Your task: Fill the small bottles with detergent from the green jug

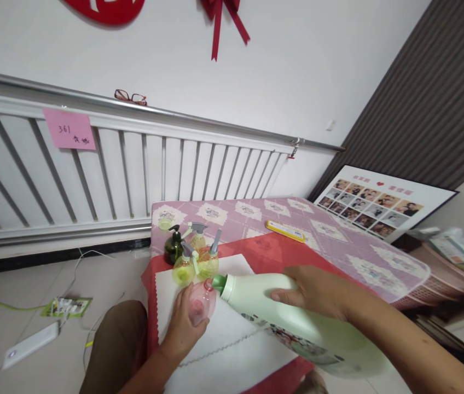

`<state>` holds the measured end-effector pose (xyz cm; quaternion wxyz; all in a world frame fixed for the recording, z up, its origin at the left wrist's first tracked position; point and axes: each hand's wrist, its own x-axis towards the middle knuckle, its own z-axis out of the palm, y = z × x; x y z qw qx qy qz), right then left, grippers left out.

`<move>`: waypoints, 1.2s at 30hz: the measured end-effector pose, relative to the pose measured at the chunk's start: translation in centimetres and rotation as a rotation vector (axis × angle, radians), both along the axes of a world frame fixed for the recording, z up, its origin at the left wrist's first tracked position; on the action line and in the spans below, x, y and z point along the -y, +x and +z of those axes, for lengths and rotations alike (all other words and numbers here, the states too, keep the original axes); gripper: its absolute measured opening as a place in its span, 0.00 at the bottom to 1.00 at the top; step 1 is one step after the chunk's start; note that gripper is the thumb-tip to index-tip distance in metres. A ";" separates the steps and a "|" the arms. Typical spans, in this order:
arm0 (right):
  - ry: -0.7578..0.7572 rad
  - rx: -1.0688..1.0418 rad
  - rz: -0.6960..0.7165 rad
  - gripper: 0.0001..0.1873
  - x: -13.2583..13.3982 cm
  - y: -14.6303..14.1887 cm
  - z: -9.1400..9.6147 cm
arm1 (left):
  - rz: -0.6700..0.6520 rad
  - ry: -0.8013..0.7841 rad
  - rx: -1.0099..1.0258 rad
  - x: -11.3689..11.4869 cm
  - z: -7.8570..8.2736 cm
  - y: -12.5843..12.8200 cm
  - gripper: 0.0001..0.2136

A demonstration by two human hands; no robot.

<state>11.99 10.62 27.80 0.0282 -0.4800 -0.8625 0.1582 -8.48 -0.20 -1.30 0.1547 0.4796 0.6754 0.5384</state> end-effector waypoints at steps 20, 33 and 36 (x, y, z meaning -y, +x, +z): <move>-0.121 0.266 0.137 0.19 -0.4 -0.8 0.8 | 0.017 0.015 0.008 0.0 -0.1 0.0 0.38; -0.097 0.340 0.161 0.23 -0.2 -1.5 1.3 | 0.012 0.022 0.000 0.0 -0.1 0.0 0.38; -0.105 0.361 0.180 0.24 -0.3 -1.6 1.4 | 0.019 0.036 0.006 0.0 -0.2 0.0 0.38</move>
